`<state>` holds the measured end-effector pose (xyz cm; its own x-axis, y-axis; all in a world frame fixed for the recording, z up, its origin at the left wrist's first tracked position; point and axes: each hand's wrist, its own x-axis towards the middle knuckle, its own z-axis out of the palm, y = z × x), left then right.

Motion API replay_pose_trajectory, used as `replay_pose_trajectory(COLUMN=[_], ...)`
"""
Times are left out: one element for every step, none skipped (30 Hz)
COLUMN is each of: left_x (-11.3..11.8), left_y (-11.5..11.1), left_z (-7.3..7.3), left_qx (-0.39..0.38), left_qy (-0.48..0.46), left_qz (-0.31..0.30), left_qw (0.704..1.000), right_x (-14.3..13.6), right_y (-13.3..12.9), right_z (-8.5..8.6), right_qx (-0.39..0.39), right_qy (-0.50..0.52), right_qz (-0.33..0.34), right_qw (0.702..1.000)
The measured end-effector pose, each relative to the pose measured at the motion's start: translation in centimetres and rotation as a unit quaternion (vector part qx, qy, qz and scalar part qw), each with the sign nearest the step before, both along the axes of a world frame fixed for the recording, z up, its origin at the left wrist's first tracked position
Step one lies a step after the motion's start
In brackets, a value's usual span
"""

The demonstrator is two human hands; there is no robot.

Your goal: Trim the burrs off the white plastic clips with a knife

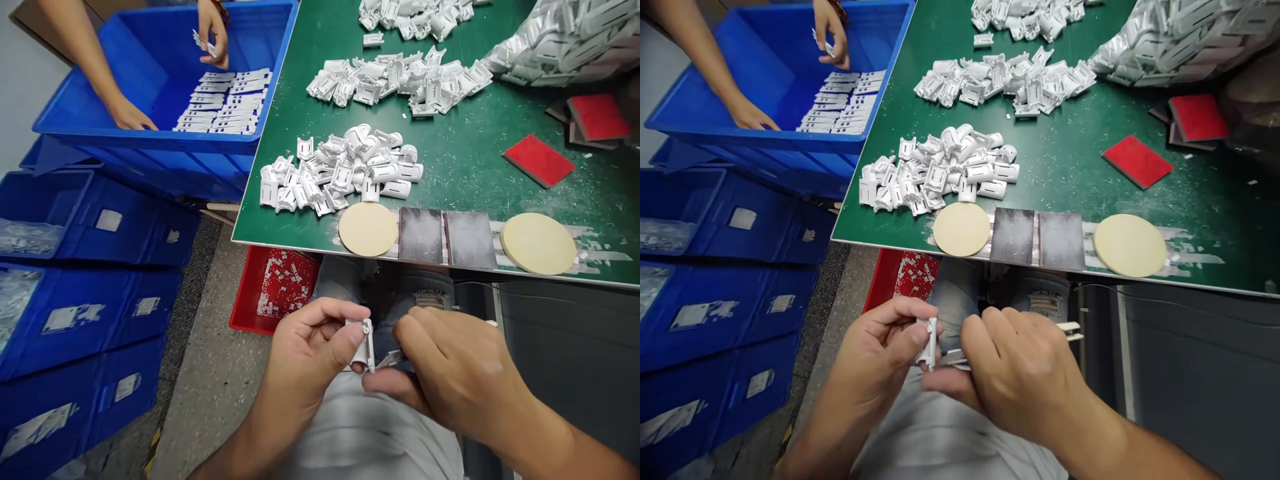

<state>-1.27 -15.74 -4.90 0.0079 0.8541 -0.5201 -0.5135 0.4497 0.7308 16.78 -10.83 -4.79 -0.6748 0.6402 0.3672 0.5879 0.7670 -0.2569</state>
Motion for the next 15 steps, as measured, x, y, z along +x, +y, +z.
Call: replay_pose_trajectory(left_x=[0.04, 0.06, 0.06, 0.06, 0.06, 0.05, 0.04, 0.03, 0.02, 0.02, 0.02, 0.03, 0.04, 0.06, 0.08], left_y=[-0.01, -0.01, -0.02, -0.02, -0.02, -0.01, 0.00, 0.02, 0.05, 0.08, 0.11, 0.15, 0.18, 0.21, 0.24], left_z=[0.09, 0.17, 0.22, 0.25, 0.26, 0.25, 0.23, 0.21, 0.19, 0.17, 0.17, 0.18, 0.21, 0.23, 0.25], left_qx=[0.001, 0.003, 0.002, 0.003, 0.005, 0.007, 0.008, 0.010, 0.010, 0.010, 0.008, 0.006, 0.005, 0.005, 0.006], left_qy=[0.003, 0.009, 0.016, 0.023, 0.028, 0.033, 0.037, 0.040, 0.044, 0.049, 0.054, 0.057, 0.061, 0.064, 0.067], left_qz=[-0.003, -0.005, -0.005, -0.004, -0.003, -0.002, -0.003, -0.004, -0.006, -0.007, -0.006, -0.006, -0.005, -0.004, -0.003], left_qw=[1.000, 1.000, 1.000, 1.000, 1.000, 0.999, 0.999, 0.999, 0.999, 0.999, 0.998, 0.998, 0.998, 0.998, 0.998], right_x=[-0.04, -0.06, -0.06, -0.05, -0.04, -0.03, -0.03, -0.04, -0.06, -0.08, -0.10, -0.12, -0.14, -0.15, -0.16], right_y=[0.03, 0.05, 0.07, 0.08, 0.09, 0.09, 0.09, 0.09, 0.09, 0.10, 0.11, 0.11, 0.12, 0.11, 0.10], right_z=[-0.03, -0.09, -0.15, -0.21, -0.26, -0.31, -0.34, -0.35, -0.36, -0.36, -0.34, -0.33, -0.32, -0.31, -0.30], right_qx=[0.009, 0.017, 0.024, 0.030, 0.035, 0.039, 0.041, 0.042, 0.040, 0.038, 0.037, 0.036, 0.037, 0.040, 0.044], right_qy=[-0.005, -0.009, -0.012, -0.015, -0.017, -0.018, -0.019, -0.019, -0.021, -0.023, -0.024, -0.026, -0.028, -0.029, -0.031], right_qz=[-0.005, -0.010, -0.016, -0.022, -0.028, -0.033, -0.035, -0.036, -0.036, -0.035, -0.034, -0.034, -0.035, -0.036, -0.036], right_qw=[1.000, 1.000, 1.000, 0.999, 0.999, 0.999, 0.998, 0.998, 0.998, 0.998, 0.998, 0.998, 0.998, 0.998, 0.998])
